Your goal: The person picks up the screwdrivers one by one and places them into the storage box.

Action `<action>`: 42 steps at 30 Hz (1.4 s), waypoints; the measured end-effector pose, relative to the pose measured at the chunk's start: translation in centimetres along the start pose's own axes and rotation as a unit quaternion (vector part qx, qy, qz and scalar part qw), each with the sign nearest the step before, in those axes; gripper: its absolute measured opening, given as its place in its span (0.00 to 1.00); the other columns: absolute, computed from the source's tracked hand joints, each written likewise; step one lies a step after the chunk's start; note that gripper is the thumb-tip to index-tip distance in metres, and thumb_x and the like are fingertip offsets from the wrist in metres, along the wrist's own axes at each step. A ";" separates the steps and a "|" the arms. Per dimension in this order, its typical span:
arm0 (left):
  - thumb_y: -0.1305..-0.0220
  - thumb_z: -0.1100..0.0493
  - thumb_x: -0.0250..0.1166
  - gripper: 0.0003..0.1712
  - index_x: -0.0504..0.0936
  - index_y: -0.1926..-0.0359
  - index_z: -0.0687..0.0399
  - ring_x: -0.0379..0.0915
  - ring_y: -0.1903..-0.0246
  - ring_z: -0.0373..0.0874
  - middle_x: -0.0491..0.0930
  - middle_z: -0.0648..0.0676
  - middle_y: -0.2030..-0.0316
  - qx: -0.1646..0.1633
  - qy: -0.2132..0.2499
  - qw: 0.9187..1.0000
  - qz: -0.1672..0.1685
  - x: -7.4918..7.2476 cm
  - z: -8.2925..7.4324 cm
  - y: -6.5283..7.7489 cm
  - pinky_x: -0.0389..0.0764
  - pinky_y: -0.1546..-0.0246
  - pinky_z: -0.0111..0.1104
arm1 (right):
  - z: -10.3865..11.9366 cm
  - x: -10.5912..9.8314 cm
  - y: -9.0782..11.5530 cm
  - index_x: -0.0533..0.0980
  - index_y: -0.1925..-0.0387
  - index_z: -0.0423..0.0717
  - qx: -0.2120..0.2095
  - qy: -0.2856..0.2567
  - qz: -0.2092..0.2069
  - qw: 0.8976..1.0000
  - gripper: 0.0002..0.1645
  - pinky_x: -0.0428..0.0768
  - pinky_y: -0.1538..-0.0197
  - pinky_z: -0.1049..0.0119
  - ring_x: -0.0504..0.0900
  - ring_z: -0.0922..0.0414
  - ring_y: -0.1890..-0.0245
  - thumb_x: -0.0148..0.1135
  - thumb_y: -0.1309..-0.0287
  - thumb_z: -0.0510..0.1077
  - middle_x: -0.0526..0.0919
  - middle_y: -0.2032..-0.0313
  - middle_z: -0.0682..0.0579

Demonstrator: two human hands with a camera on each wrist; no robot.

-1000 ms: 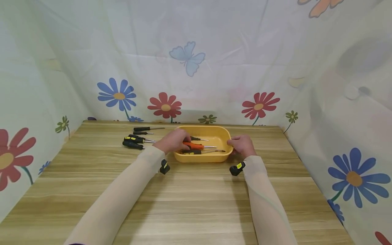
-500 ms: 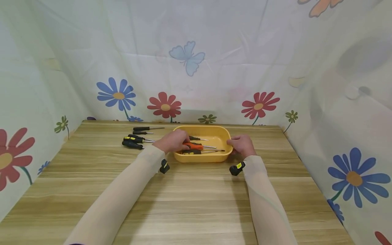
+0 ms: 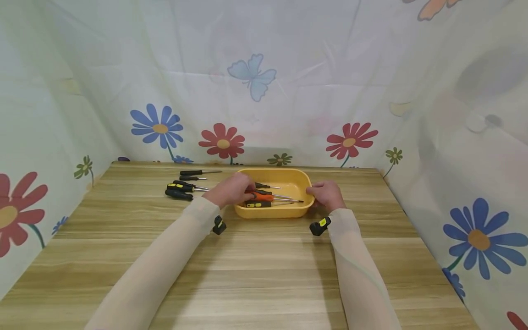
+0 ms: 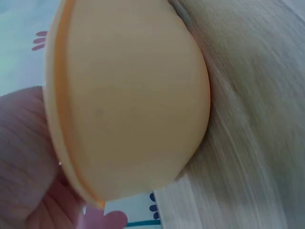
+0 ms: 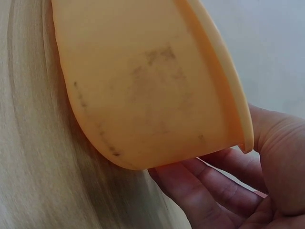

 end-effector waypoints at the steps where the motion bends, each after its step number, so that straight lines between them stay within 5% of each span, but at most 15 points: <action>1: 0.30 0.55 0.68 0.08 0.87 0.59 0.54 0.77 0.63 0.46 0.85 0.51 0.62 0.002 0.013 1.000 -0.014 -0.3 0.2 0.3 0.81 0.54 0.37 | 0.0 0.0 0.0 0.81 0.41 0.37 0.000 0.000 0.000 1.000 0.24 0.85 0.66 0.69 0.83 0.56 0.71 0.66 0.33 0.47 0.88 0.58 0.43; 8: 0.29 0.57 0.66 0.15 0.84 0.45 0.57 0.78 0.44 0.55 0.83 0.57 0.50 -0.012 0.117 0.981 -0.154 -3.7 4.0 3.8 0.78 0.37 0.47 | 0.1 0.0 -0.1 0.81 0.42 0.37 -0.001 0.000 -0.001 1.000 0.24 0.86 0.66 0.68 0.83 0.56 0.71 0.66 0.34 0.47 0.88 0.59 0.43; 11: 0.28 0.57 0.66 0.15 0.84 0.44 0.56 0.77 0.44 0.54 0.83 0.57 0.48 -0.032 0.130 0.975 -0.178 -4.6 6.6 5.5 0.78 0.37 0.48 | 0.1 0.0 0.0 0.80 0.41 0.36 -0.004 0.005 0.001 1.000 0.25 0.86 0.64 0.67 0.83 0.57 0.71 0.65 0.33 0.47 0.88 0.58 0.43; 17: 0.28 0.59 0.64 0.14 0.84 0.45 0.57 0.79 0.45 0.57 0.81 0.58 0.47 -0.062 0.149 0.972 -0.173 -4.8 11.1 8.5 0.81 0.41 0.50 | 0.3 -0.2 0.0 0.80 0.41 0.37 -0.007 0.004 0.000 1.000 0.25 0.86 0.65 0.67 0.83 0.58 0.72 0.65 0.33 0.48 0.88 0.59 0.43; 23: 0.28 0.59 0.64 0.15 0.84 0.46 0.62 0.79 0.45 0.58 0.82 0.61 0.47 -0.083 0.130 0.977 -0.147 -3.7 14.2 10.5 0.79 0.40 0.52 | 0.3 -0.1 0.0 0.81 0.42 0.36 -0.009 -0.005 -0.001 1.000 0.24 0.86 0.65 0.68 0.83 0.58 0.72 0.66 0.34 0.47 0.88 0.58 0.42; 28: 0.29 0.59 0.65 0.18 0.83 0.43 0.63 0.77 0.44 0.58 0.80 0.61 0.45 -0.112 0.130 0.978 -0.121 -3.1 15.6 11.9 0.77 0.38 0.54 | 0.2 0.0 0.0 0.81 0.43 0.36 -0.008 -0.003 0.000 1.000 0.23 0.86 0.65 0.67 0.83 0.58 0.72 0.66 0.33 0.47 0.88 0.59 0.43; 42: 0.31 0.59 0.67 0.18 0.84 0.45 0.65 0.77 0.49 0.59 0.80 0.64 0.51 -0.110 0.074 0.989 -0.072 -2.3 17.5 14.0 0.77 0.42 0.55 | 0.3 0.0 0.1 0.81 0.43 0.34 -0.011 -0.008 -0.002 1.000 0.23 0.86 0.66 0.67 0.84 0.59 0.74 0.66 0.33 0.45 0.88 0.61 0.43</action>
Point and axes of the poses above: each hand's wrist, its own y-axis away from the middle knuckle, its own x-axis out of the palm, z = x × y, the point moved 8 cm from there along -y, towards the middle knuckle
